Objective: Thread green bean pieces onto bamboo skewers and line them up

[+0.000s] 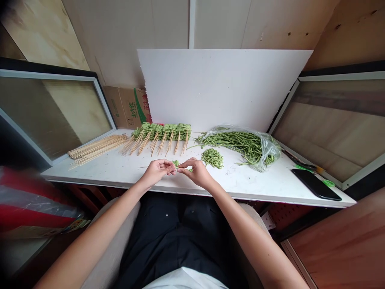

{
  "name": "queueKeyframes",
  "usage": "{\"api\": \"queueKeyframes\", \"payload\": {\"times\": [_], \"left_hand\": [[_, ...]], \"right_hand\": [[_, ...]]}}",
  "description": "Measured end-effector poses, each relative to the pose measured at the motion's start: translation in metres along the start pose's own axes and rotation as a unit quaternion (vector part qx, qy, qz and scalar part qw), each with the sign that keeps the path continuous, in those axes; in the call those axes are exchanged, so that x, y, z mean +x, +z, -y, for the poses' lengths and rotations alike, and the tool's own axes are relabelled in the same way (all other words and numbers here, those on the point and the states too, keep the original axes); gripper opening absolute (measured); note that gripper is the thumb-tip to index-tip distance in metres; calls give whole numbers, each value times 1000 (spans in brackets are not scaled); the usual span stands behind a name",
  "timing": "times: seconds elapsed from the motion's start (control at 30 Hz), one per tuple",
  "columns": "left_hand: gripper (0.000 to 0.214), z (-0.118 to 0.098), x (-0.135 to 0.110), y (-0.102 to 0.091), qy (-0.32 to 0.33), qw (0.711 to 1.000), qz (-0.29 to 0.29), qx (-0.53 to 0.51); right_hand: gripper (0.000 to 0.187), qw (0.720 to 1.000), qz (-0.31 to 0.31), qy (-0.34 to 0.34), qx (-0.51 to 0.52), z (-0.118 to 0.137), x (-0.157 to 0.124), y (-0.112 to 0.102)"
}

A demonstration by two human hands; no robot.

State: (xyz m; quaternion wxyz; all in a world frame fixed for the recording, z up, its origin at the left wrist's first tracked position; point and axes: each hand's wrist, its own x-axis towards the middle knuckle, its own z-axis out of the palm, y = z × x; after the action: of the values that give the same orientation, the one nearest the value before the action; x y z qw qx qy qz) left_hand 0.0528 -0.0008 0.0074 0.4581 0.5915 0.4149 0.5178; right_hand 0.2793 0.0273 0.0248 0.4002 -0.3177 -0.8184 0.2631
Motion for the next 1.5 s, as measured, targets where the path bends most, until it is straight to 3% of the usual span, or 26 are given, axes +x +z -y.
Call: {"api": "queueKeyframes", "payload": {"times": [0.07,0.13,0.27,0.37,0.5,0.6,0.73,0.9,1.17,1.5], "left_hand": [[43,2,3,-14,12,998,-6,59],[29,7,7,-34,41,980,-42,189],[19,27,9,-77,66,868,-99,482],[15,43,9,-92,48,822,-96,559],[20,55,10,-95,64,806,-90,582],[23,57,10,-95,60,809,-115,573],[19,51,10,-94,51,845,-187,498],[16,25,9,-77,128,888,-217,384],[16,-19,-4,-43,170,900,-207,344],[18,-19,-7,-41,177,888,-210,369]], "right_hand": [[37,999,-29,12,-12,-6,2,-5],[39,998,-52,41,-7,-14,4,-12],[43,990,-69,107,63,-25,6,-21],[44,978,-87,145,118,-27,6,-22],[48,962,-97,185,178,-29,7,-20],[48,949,-91,191,232,-33,9,-20],[46,924,-95,210,305,-32,9,-22],[45,893,-106,210,383,-28,8,-25],[40,866,-135,177,447,-34,6,-26],[35,858,-127,170,467,-22,6,-24]]}}
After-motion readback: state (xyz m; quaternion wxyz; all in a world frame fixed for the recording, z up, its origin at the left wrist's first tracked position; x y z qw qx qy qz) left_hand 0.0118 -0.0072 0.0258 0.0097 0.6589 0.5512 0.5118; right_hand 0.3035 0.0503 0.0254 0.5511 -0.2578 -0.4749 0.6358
